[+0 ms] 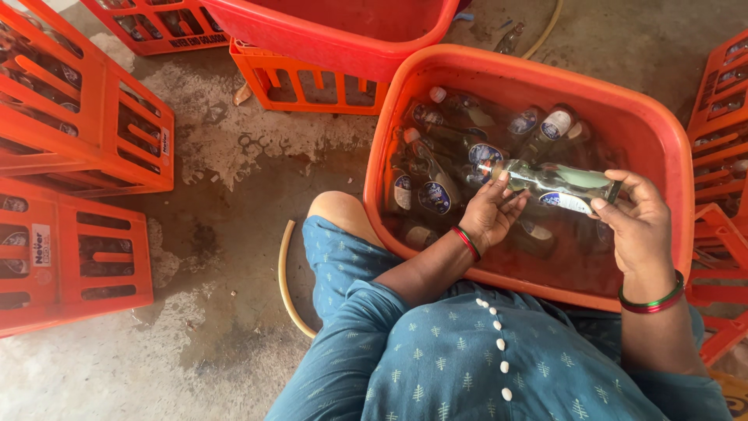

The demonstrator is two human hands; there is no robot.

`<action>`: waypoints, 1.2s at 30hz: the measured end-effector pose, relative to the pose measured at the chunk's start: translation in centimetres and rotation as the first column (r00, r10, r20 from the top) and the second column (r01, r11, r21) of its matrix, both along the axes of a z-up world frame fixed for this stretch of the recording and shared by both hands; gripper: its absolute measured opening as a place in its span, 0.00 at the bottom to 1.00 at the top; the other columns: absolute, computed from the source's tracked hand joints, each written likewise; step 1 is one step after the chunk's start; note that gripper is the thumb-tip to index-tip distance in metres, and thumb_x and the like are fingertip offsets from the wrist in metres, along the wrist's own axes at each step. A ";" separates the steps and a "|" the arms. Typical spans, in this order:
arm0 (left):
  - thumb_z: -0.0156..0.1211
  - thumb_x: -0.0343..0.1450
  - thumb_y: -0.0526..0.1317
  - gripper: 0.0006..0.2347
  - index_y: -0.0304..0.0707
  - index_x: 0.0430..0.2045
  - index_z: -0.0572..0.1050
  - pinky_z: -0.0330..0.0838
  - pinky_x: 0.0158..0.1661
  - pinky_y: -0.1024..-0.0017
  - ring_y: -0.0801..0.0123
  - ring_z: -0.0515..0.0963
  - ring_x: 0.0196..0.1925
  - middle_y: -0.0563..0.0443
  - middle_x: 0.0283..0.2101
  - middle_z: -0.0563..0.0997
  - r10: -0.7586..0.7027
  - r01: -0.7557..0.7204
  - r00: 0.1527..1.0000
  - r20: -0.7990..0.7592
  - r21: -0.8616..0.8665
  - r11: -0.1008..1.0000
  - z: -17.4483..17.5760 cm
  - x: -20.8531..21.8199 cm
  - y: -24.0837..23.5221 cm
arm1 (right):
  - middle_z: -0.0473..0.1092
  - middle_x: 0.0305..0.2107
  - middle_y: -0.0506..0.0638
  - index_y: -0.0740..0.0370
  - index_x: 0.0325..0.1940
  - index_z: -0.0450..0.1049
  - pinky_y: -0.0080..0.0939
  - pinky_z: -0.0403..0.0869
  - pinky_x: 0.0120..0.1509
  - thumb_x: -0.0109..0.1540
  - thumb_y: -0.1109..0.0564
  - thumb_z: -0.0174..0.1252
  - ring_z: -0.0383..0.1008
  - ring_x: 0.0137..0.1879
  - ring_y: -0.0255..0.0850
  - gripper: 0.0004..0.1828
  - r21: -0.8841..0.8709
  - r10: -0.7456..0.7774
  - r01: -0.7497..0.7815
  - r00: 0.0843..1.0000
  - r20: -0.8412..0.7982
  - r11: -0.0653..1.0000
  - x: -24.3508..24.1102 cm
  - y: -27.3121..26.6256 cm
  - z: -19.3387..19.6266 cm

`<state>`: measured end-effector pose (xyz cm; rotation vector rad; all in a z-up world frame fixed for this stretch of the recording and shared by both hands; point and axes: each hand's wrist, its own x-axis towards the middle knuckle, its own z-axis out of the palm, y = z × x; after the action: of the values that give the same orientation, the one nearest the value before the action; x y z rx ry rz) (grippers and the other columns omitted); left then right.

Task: The person sits cross-legged on the floor and washes glass bottles in a red tub filled with water. They repeatedly pick up bottles, rinse them by hand, and place them back into the tub. Orange crates are visible nearby.

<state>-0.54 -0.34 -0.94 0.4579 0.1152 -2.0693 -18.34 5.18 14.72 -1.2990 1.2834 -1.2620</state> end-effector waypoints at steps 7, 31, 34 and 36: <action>0.64 0.74 0.47 0.16 0.42 0.50 0.69 0.78 0.47 0.73 0.59 0.80 0.52 0.48 0.48 0.76 0.006 -0.006 1.000 0.006 0.011 1.000 0.3 0.0 0.0 | 0.72 0.56 0.54 0.64 0.64 0.69 0.34 0.76 0.56 0.66 0.71 0.57 0.74 0.56 0.37 0.22 0.007 -0.002 0.003 1.000 -0.025 1.000 0.1 -0.1 0.2; 0.63 0.75 0.48 0.14 0.43 0.48 0.68 0.78 0.45 0.71 0.58 0.81 0.54 0.49 0.47 0.75 0.001 -0.001 1.000 0.014 -0.001 1.000 -0.5 -0.2 -0.2 | 0.72 0.53 0.54 0.64 0.66 0.68 0.35 0.78 0.57 0.68 0.72 0.57 0.76 0.56 0.38 0.22 0.020 0.015 -0.015 1.000 0.017 1.000 -0.6 -0.3 0.2; 0.63 0.75 0.47 0.13 0.42 0.46 0.70 0.79 0.44 0.72 0.59 0.82 0.51 0.49 0.46 0.78 -0.013 0.013 1.000 0.023 0.001 1.000 0.0 0.2 -0.4 | 0.72 0.55 0.55 0.64 0.66 0.68 0.35 0.78 0.57 0.69 0.72 0.57 0.77 0.56 0.38 0.21 0.028 0.013 -0.014 0.999 0.031 1.000 -0.7 -0.5 0.2; 0.63 0.74 0.47 0.13 0.42 0.46 0.71 0.78 0.44 0.72 0.61 0.82 0.50 0.49 0.45 0.79 -0.020 0.020 0.999 0.029 0.000 1.000 0.4 0.5 -0.3 | 0.72 0.56 0.54 0.64 0.66 0.68 0.35 0.78 0.57 0.69 0.72 0.57 0.77 0.55 0.38 0.21 0.030 0.006 -0.007 1.000 0.023 1.000 -0.6 -0.5 0.3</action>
<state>0.00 -0.66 -0.50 0.4907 0.0931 -2.0814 -18.91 4.68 15.04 -1.2634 1.2760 -1.2453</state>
